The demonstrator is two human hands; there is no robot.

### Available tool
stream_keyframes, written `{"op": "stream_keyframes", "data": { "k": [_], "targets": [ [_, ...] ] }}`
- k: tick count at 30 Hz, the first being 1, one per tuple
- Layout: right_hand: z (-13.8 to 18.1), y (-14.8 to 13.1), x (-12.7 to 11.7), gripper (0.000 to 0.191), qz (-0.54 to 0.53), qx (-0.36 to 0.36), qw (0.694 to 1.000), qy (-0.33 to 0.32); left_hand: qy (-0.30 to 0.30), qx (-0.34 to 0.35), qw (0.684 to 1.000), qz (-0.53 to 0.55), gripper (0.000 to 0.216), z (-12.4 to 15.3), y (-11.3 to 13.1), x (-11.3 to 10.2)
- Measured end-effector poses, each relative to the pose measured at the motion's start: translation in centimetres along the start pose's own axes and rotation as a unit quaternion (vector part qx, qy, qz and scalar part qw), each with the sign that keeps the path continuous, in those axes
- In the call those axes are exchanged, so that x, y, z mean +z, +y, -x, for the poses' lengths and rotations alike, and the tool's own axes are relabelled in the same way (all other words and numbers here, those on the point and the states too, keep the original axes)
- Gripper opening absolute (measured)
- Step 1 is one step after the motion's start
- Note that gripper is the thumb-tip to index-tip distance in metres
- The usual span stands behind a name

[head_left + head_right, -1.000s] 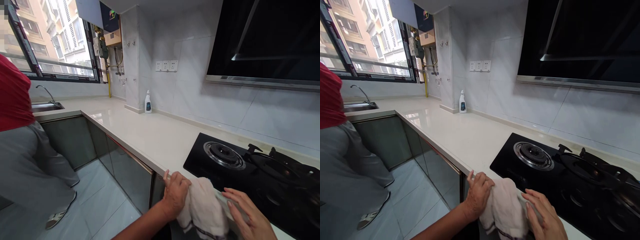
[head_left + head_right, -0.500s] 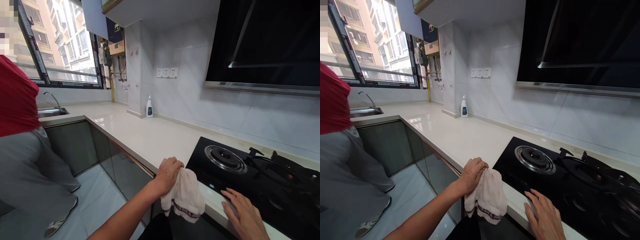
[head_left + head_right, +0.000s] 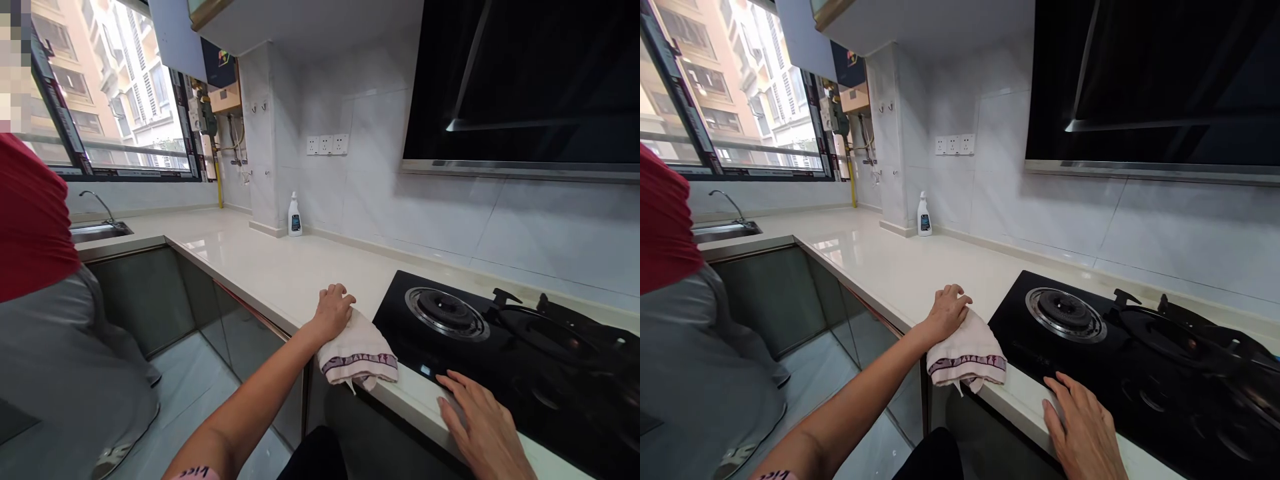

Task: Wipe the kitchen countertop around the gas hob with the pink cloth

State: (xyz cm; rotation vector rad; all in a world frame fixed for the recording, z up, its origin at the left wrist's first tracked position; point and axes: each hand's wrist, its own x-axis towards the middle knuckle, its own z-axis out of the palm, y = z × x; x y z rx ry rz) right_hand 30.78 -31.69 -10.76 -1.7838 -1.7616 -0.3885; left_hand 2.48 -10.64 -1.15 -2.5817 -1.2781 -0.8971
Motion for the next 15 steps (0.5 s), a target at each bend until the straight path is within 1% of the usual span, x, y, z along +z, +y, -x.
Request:
{"op": "stream_keyframes", "data": {
  "k": [3, 6, 8, 12, 15],
  "targets": [
    [0.1, -0.1, -0.1, 0.045, 0.004, -0.007, 1.0, 0.002, 0.005, 0.007, 1.0, 0.01, 0.025, 1.6, 1.1, -0.9],
    [0.2, -0.1, -0.2, 0.046, 0.009, -0.006, 1.0, -0.003, -0.016, 0.025, 0.999, 0.041, 0.024, 3.9, 1.8, -1.3],
    [0.3, 0.1, -0.1, 0.046, 0.014, -0.008, 1.0, -0.007, -0.025, 0.029, 0.998, 0.054, 0.028, 5.2, 1.9, -1.4],
    [0.2, 0.7, 0.3, 0.047, 0.014, -0.007, 1.0, -0.006, -0.024, 0.04, 0.997, 0.055, 0.049, 6.8, 2.3, -1.3],
    [0.1, 1.2, 0.6, 0.05, 0.009, 0.002, 1.0, -0.01, -0.008, 0.057, 0.997, 0.047, 0.062, 7.5, 3.3, -1.2]
  ]
}}
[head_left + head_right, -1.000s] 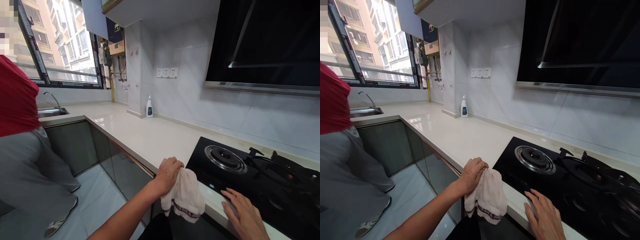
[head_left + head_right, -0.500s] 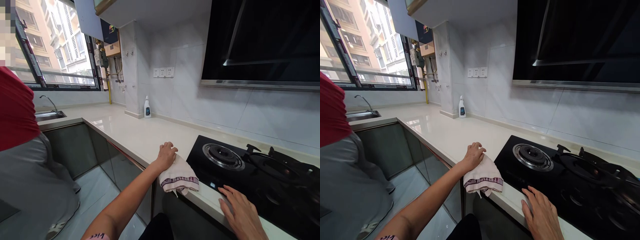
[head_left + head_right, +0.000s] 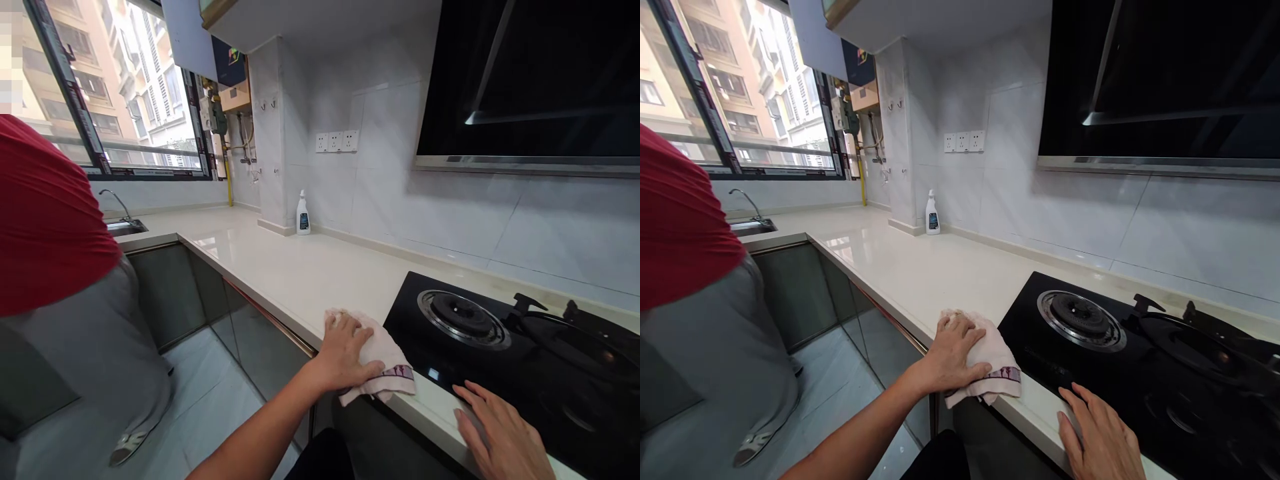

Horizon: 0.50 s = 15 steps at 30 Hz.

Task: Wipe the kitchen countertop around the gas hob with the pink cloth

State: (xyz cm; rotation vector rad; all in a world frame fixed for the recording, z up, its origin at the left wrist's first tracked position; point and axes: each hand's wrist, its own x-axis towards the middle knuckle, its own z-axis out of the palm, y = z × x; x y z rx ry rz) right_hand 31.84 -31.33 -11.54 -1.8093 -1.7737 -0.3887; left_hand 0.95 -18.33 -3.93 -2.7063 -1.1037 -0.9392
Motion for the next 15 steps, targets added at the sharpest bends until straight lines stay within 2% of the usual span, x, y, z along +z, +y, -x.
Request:
{"op": "stream_keyframes", "data": {
  "k": [3, 7, 11, 15],
  "targets": [
    [-0.2, 0.3, 0.1, 0.053, -0.005, 0.004, 1.0, -0.003, 0.024, 0.0, 1.0, 0.002, 0.063, 0.5, 1.3, 0.5],
    [-0.2, 0.3, -0.2, 0.053, -0.007, 0.013, 1.0, -0.006, 0.03, -0.03, 0.999, 0.017, 0.044, 0.5, 1.7, 0.9],
    [-0.1, 0.1, -0.5, 0.052, -0.001, 0.021, 1.0, -0.02, 0.026, -0.038, 0.998, 0.042, 0.039, -0.1, 0.5, 0.7],
    [0.0, 0.2, -0.5, 0.052, -0.001, 0.02, 1.0, -0.023, 0.03, -0.039, 0.998, 0.046, 0.035, -0.5, -1.7, 0.5]
  ]
}}
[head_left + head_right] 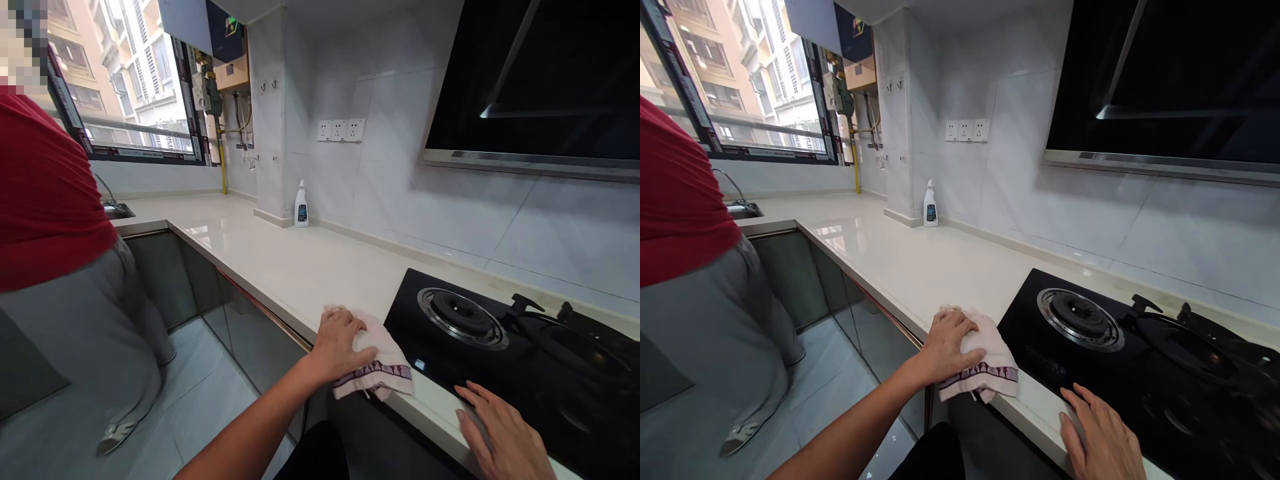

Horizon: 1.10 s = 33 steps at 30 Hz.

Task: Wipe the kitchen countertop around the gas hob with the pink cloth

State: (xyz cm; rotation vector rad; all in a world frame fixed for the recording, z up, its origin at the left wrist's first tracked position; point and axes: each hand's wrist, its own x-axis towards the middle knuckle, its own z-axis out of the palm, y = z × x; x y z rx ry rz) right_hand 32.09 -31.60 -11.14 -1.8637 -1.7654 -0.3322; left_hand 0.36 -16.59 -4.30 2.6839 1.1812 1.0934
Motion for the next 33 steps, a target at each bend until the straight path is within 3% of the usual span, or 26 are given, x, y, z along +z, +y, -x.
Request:
{"op": "stream_keyframes", "data": {
  "k": [4, 9, 14, 17, 20, 24, 28, 33],
  "targets": [
    [0.1, 0.2, 0.0, 0.053, 0.0, 0.013, 1.0, -0.021, -0.003, -0.025, 1.0, -0.008, 0.031, -0.7, -2.9, -0.7],
    [0.1, 0.3, 0.0, 0.056, 0.001, 0.024, 0.999, -0.037, -0.02, -0.123, 0.991, -0.047, 0.032, -1.6, -7.4, -2.6],
    [0.2, 0.8, 0.6, 0.052, 0.017, -0.01, 1.0, -0.011, 0.014, -0.195, 0.978, -0.077, 0.033, -2.1, -11.5, -4.3],
    [0.3, 1.3, 1.0, 0.049, 0.03, -0.023, 0.999, -0.009, 0.035, -0.229, 0.968, -0.093, 0.034, -2.1, -12.5, -4.6],
    [0.2, 1.8, 1.4, 0.048, 0.034, -0.034, 0.999, -0.011, 0.055, -0.245, 0.962, -0.111, 0.034, -1.9, -11.9, -4.5],
    [0.0, 1.7, 1.7, 0.047, 0.028, -0.032, 0.999, -0.015, 0.076, -0.237, 0.959, -0.137, 0.034, -0.7, -9.4, -3.9],
    [0.1, 0.3, 1.5, 0.05, 0.019, -0.039, 0.998, 0.035, 0.078, -0.204, 0.964, -0.152, 0.031, 1.1, -6.0, -3.0],
    [0.3, -1.3, 0.5, 0.053, 0.016, -0.049, 0.995, 0.086, 0.103, -0.117, 0.981, -0.117, 0.023, 2.7, -0.5, -0.7]
  ]
}}
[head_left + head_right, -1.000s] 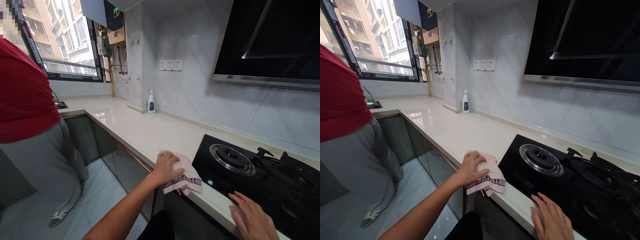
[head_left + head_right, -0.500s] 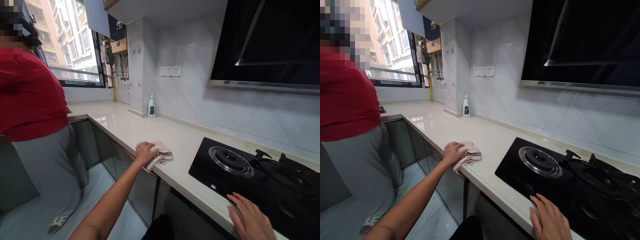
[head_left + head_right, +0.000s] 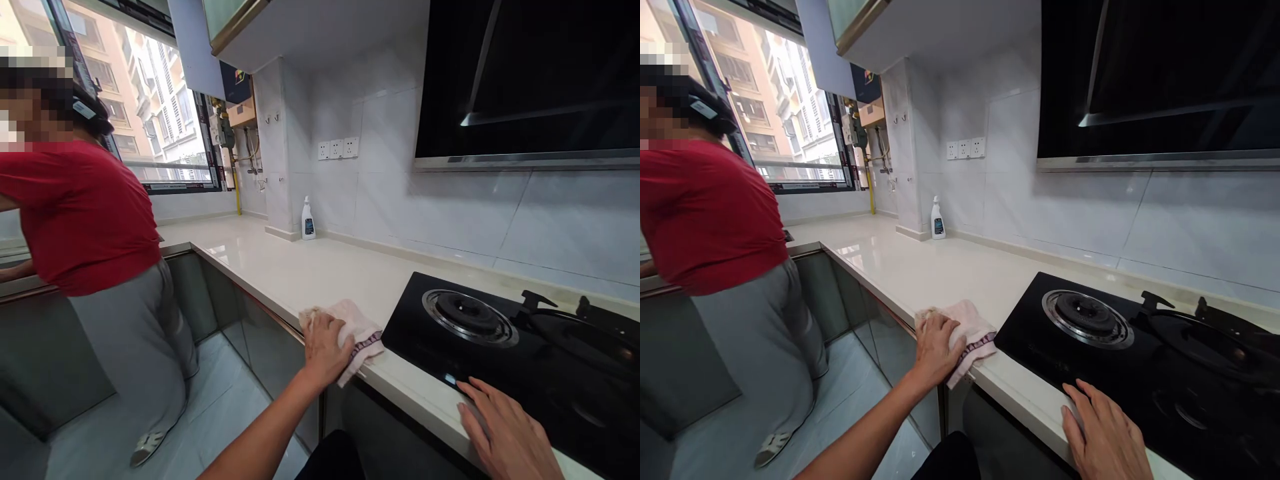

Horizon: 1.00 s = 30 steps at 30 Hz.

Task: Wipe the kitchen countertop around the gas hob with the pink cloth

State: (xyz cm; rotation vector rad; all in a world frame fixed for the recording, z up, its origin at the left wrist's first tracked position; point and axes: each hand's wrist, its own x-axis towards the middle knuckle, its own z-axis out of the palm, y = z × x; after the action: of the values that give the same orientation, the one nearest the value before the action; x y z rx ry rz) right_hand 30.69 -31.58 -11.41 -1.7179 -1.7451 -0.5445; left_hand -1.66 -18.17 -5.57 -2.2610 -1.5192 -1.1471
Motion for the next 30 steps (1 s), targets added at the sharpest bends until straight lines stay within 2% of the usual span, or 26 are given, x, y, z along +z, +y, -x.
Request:
{"op": "stream_keyframes", "data": {
  "k": [6, 8, 11, 18, 26, 30],
  "targets": [
    [0.0, 0.4, 0.2, 0.05, 0.017, -0.014, 1.0, -0.007, 0.003, 0.087, 0.991, 0.097, 0.025, 3.0, 6.6, 1.3],
    [0.0, 0.6, 0.4, 0.049, 0.025, -0.017, 1.0, -0.003, 0.009, 0.11, 0.987, 0.116, 0.027, 3.3, 7.5, 1.6],
    [0.1, 0.6, 0.3, 0.047, 0.03, -0.023, 0.999, -0.006, 0.02, 0.125, 0.984, 0.128, 0.028, 3.2, 7.4, 2.0],
    [0.2, 0.2, -0.7, 0.048, 0.024, -0.005, 0.999, -0.028, 0.046, 0.128, 0.982, 0.129, 0.03, 2.0, 4.0, 2.4],
    [0.1, 1.0, -0.3, 0.05, 0.014, 0.005, 0.998, -0.057, 0.041, 0.057, 0.996, 0.051, 0.029, -0.1, -3.6, 1.2],
    [0.1, 1.2, -0.3, 0.053, 0.012, 0.018, 0.997, -0.07, 0.048, 0.009, 0.999, 0.02, 0.029, -1.0, -6.4, 1.1]
  ]
}}
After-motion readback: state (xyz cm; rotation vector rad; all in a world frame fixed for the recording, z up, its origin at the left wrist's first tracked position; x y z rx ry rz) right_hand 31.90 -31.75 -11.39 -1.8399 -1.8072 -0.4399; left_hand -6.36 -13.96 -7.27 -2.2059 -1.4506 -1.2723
